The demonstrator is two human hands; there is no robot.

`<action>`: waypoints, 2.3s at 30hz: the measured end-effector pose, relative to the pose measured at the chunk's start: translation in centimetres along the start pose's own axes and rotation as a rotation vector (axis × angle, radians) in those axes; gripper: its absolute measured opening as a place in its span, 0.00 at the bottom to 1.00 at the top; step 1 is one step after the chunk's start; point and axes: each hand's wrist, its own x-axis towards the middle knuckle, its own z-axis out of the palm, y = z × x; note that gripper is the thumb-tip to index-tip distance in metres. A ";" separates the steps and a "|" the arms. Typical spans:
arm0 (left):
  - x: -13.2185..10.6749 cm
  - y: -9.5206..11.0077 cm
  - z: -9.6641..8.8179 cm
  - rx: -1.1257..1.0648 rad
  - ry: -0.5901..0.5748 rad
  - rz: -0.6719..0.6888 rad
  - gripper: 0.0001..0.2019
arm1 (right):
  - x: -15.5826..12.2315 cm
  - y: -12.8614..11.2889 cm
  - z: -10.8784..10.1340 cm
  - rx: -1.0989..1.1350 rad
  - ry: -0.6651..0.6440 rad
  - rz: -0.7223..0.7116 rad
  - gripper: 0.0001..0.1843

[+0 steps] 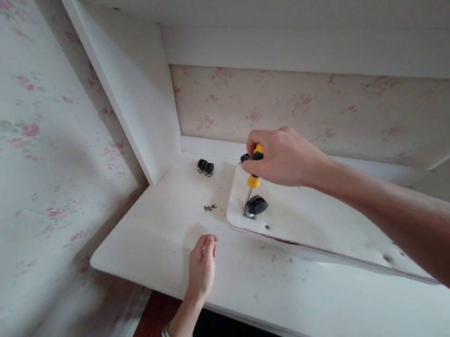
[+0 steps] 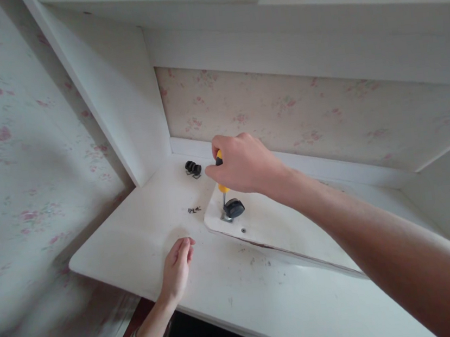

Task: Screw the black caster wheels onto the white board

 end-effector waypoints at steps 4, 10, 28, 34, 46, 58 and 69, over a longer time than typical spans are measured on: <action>0.0 0.0 -0.1 0.019 -0.022 0.014 0.19 | 0.5 -0.3 0.4 -0.040 -0.051 -0.010 0.10; 0.1 -0.1 -0.2 0.012 -0.036 -0.013 0.18 | 1.3 -0.8 0.9 -0.087 -0.120 -0.013 0.12; 0.2 0.8 0.4 0.063 -0.128 0.011 0.17 | 3.6 -1.1 -0.5 -0.017 -0.413 -0.315 0.15; 2.5 2.6 1.4 -0.012 -0.200 0.026 0.20 | 4.1 -1.6 -1.5 -0.242 -0.501 -0.206 0.22; 2.8 3.4 2.8 -0.052 -0.254 0.030 0.19 | 4.8 -3.6 -1.5 -0.482 -0.449 -0.178 0.30; 3.4 3.7 2.4 0.012 -0.252 0.090 0.17 | 4.1 -4.1 -2.4 -0.596 -0.480 -0.181 0.30; 4.5 6.4 1.8 0.234 -0.122 0.316 0.15 | 3.0 -4.4 -2.2 -0.495 -0.463 -0.215 0.28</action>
